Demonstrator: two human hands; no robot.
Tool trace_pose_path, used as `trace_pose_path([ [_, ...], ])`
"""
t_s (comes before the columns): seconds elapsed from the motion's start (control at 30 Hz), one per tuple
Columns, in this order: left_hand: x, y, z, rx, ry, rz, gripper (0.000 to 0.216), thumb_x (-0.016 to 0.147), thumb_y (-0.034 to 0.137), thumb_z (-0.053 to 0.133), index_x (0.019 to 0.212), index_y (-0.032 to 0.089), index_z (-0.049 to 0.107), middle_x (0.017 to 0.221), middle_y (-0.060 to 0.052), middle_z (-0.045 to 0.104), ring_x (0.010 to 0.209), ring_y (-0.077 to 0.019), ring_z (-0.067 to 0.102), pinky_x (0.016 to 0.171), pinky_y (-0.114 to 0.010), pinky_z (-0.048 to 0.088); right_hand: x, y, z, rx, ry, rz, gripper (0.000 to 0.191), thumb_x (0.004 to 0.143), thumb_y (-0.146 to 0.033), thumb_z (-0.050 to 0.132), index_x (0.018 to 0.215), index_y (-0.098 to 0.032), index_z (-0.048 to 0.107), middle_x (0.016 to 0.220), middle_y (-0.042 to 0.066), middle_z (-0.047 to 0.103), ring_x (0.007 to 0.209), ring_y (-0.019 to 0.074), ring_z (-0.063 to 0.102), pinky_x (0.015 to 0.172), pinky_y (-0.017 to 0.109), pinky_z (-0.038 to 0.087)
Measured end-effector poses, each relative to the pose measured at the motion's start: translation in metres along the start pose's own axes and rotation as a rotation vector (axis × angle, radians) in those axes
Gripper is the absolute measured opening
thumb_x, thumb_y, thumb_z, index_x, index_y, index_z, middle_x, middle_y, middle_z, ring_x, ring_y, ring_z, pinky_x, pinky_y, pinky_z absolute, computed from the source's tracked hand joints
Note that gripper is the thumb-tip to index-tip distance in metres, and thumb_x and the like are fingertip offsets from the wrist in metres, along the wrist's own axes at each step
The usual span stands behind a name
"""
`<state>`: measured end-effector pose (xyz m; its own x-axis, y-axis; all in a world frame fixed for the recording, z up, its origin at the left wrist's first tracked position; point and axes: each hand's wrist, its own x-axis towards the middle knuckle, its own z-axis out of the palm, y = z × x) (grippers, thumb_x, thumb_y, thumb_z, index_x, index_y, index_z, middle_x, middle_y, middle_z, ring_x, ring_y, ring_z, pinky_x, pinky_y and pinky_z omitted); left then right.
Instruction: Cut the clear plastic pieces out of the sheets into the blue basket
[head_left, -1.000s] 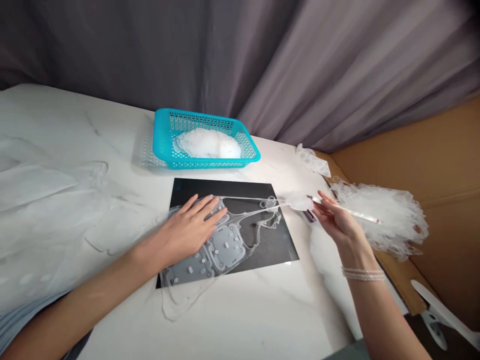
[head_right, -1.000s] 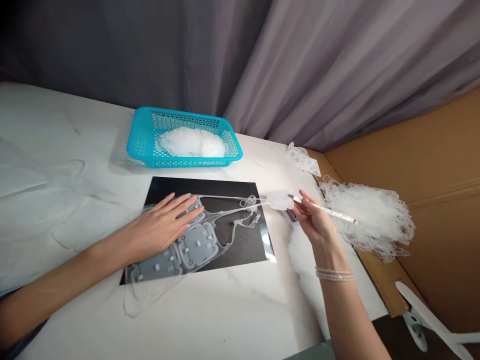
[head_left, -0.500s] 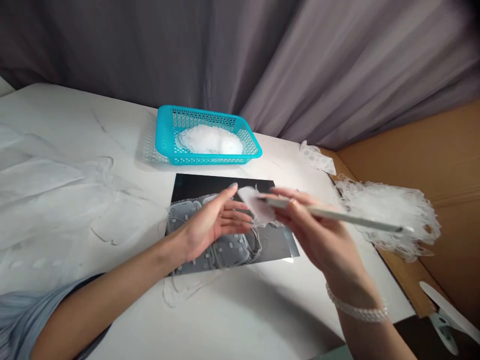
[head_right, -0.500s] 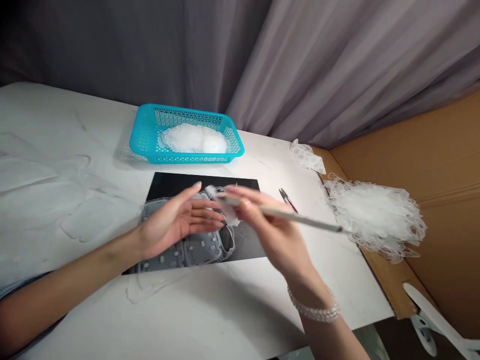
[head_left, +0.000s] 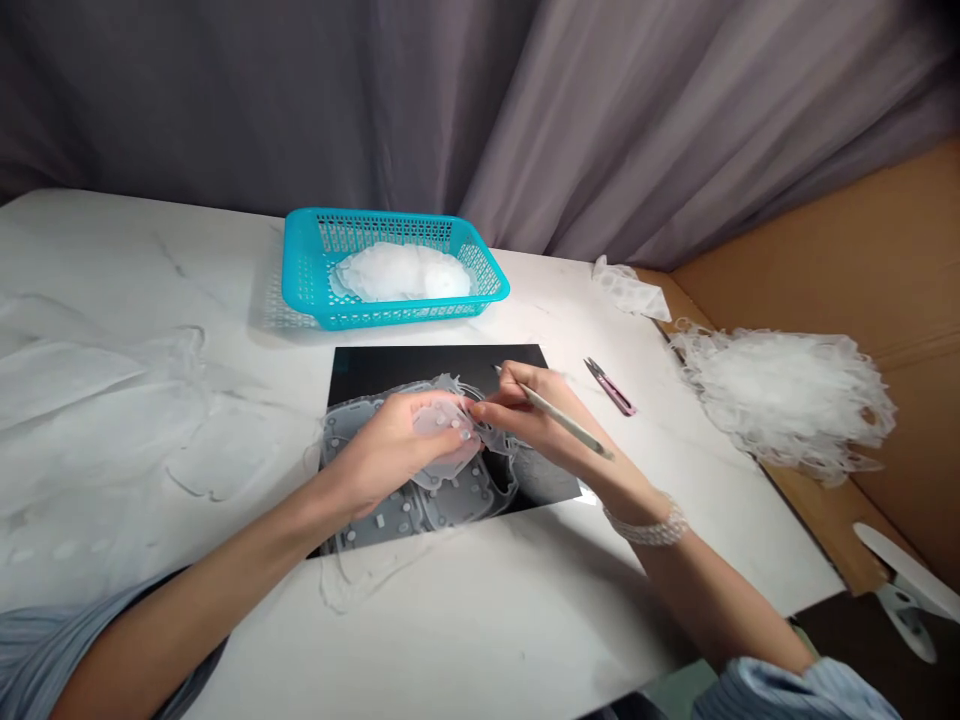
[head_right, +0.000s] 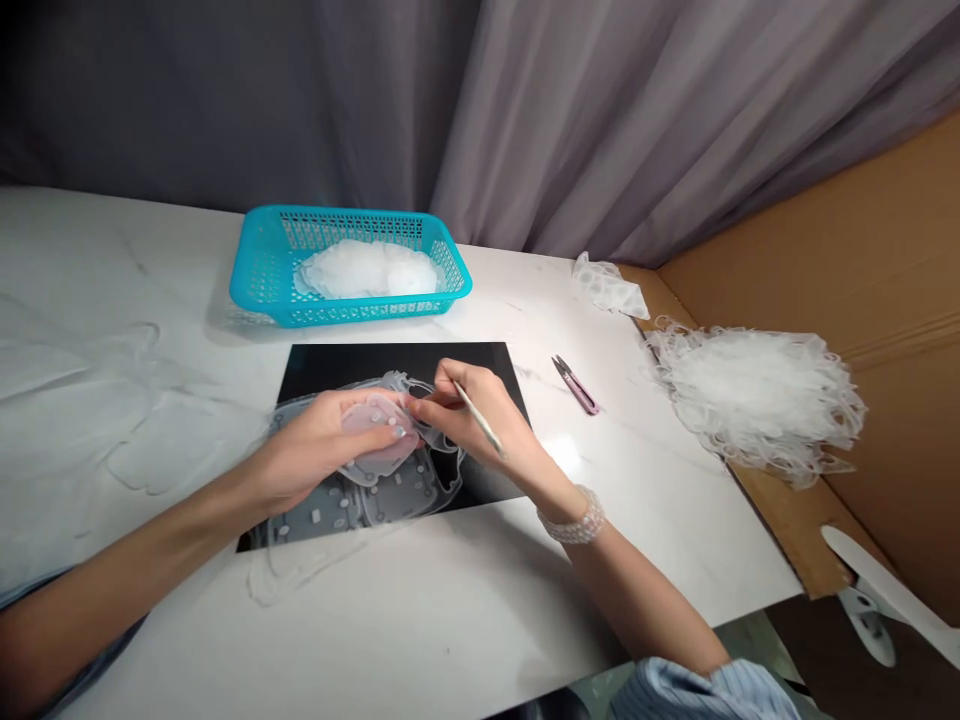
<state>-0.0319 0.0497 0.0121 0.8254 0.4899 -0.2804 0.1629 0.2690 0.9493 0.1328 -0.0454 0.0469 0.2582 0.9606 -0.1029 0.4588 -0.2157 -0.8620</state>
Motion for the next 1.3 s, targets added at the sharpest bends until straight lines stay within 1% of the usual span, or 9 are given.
trace_pose_path([
  [0.17,0.0,-0.003,-0.003,0.23,0.071,0.029,0.014,0.083,0.031,0.064,0.084,0.019,0.07,0.078,-0.001,0.068,0.072,-0.0155,0.062,0.064,-0.025,0.044,0.007,0.001,0.011,0.103,-0.003,-0.031,0.046,0.08,-0.032,0.066,0.069,-0.024,0.022,0.059,-0.008,0.037,0.055,0.0091,0.037,0.052,0.024,0.024],
  [0.4,-0.004,0.005,-0.005,0.385,0.162,0.031,0.033,0.082,0.033,0.063,0.056,0.018,0.048,0.054,0.005,0.043,0.051,-0.0091,0.037,0.048,-0.024,0.021,0.006,-0.002,0.014,0.027,0.084,-0.087,0.04,0.081,-0.03,0.065,0.069,-0.024,0.027,0.069,-0.001,0.06,0.065,0.0124,0.053,0.059,0.026,0.038],
  [0.57,-0.008,0.008,0.0,0.337,0.25,0.11,0.019,0.077,0.031,0.068,0.064,0.018,0.066,0.062,0.001,0.062,0.059,-0.0146,0.054,0.052,-0.024,0.035,0.007,-0.001,0.019,0.076,0.091,-0.128,0.04,0.082,-0.025,0.064,0.072,-0.024,0.025,0.072,-0.002,0.061,0.066,0.0117,0.052,0.061,0.025,0.041],
  [0.7,-0.006,0.005,0.0,0.28,0.463,0.196,0.013,0.077,0.032,0.072,0.077,0.019,0.076,0.079,-0.002,0.074,0.076,-0.0202,0.066,0.066,-0.026,0.048,0.012,0.016,0.02,-0.057,0.188,-0.174,0.035,0.084,-0.021,0.057,0.072,-0.024,0.024,0.072,-0.003,0.055,0.063,0.0104,0.043,0.059,0.026,0.036],
  [0.77,-0.001,0.002,-0.004,0.129,0.544,0.208,0.018,0.076,0.035,0.075,0.082,0.018,0.076,0.084,-0.004,0.075,0.081,-0.0214,0.068,0.073,-0.028,0.051,0.017,0.03,0.015,-0.172,0.23,-0.166,0.031,0.084,-0.02,0.055,0.072,-0.023,0.027,0.068,-0.004,0.052,0.061,0.0106,0.038,0.058,0.026,0.033],
  [0.9,0.007,0.001,-0.016,-0.29,0.389,0.107,0.032,0.073,0.035,0.08,0.095,0.012,0.073,0.092,-0.01,0.077,0.089,-0.0231,0.071,0.082,-0.032,0.054,0.029,0.051,-0.007,-0.274,0.253,-0.118,0.03,0.082,-0.022,0.057,0.071,-0.023,0.03,0.067,-0.003,0.055,0.061,0.0121,0.042,0.06,0.027,0.034],
  [1.07,0.003,0.012,-0.015,-0.441,0.242,0.03,0.027,0.083,0.029,0.068,0.103,0.011,0.071,0.089,-0.012,0.078,0.09,-0.0249,0.073,0.087,-0.035,0.055,0.032,0.041,-0.024,-0.344,0.299,-0.147,0.031,0.082,-0.024,0.061,0.07,-0.024,0.032,0.071,0.0,0.062,0.063,0.0152,0.048,0.063,0.03,0.038],
  [1.17,-0.001,0.017,-0.01,-0.485,0.191,-0.001,0.028,0.088,0.028,0.059,0.109,0.012,0.07,0.09,-0.012,0.078,0.093,-0.0261,0.073,0.089,-0.037,0.055,0.024,0.019,-0.016,-0.159,0.29,-0.167,0.038,0.085,-0.032,0.065,0.068,-0.024,0.032,0.085,0.006,0.069,0.071,0.0173,0.057,0.067,0.031,0.043],
  [1.3,-0.005,0.019,-0.008,-0.512,0.156,-0.02,0.029,0.088,0.03,0.059,0.109,0.015,0.071,0.095,-0.009,0.077,0.09,-0.0251,0.073,0.085,-0.037,0.056,0.01,-0.009,0.002,0.287,0.02,-0.113,0.046,0.083,-0.039,0.07,0.067,-0.023,0.03,0.094,0.007,0.072,0.073,0.016,0.063,0.066,0.03,0.05],
])
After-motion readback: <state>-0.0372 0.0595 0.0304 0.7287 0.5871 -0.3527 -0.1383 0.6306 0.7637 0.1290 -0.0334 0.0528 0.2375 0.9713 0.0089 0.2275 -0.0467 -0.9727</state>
